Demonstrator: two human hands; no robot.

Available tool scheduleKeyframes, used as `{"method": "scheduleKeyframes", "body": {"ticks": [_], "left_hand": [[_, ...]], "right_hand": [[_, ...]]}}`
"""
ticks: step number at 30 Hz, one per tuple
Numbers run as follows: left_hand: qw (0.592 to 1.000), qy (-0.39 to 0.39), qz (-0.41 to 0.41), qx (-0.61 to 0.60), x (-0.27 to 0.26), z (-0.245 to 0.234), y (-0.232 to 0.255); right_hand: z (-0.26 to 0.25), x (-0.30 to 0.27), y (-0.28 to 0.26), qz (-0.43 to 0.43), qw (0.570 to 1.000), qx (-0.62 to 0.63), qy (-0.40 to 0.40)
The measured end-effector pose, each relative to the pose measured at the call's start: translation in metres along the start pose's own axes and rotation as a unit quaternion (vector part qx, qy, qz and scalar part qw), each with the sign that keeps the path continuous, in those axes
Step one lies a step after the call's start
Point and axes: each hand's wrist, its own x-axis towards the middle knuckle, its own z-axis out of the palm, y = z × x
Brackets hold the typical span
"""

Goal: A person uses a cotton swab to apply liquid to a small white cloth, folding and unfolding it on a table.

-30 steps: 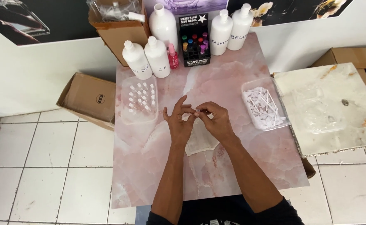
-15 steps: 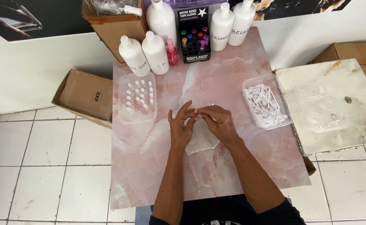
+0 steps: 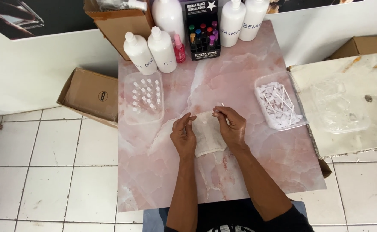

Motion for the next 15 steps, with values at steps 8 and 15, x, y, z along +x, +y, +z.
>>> {"method": "scheduleKeyframes", "body": {"ticks": [8,15], "left_hand": [[0.996,-0.071,0.047,-0.013,0.004,0.001,0.016],[0.990,-0.113,0.044,0.074,0.003,0.008,0.014]], "right_hand": [[0.007,-0.007,0.007,0.002,1.000,0.004,-0.002],[0.005,-0.005,0.007,-0.021,1.000,-0.006,-0.007]]}}
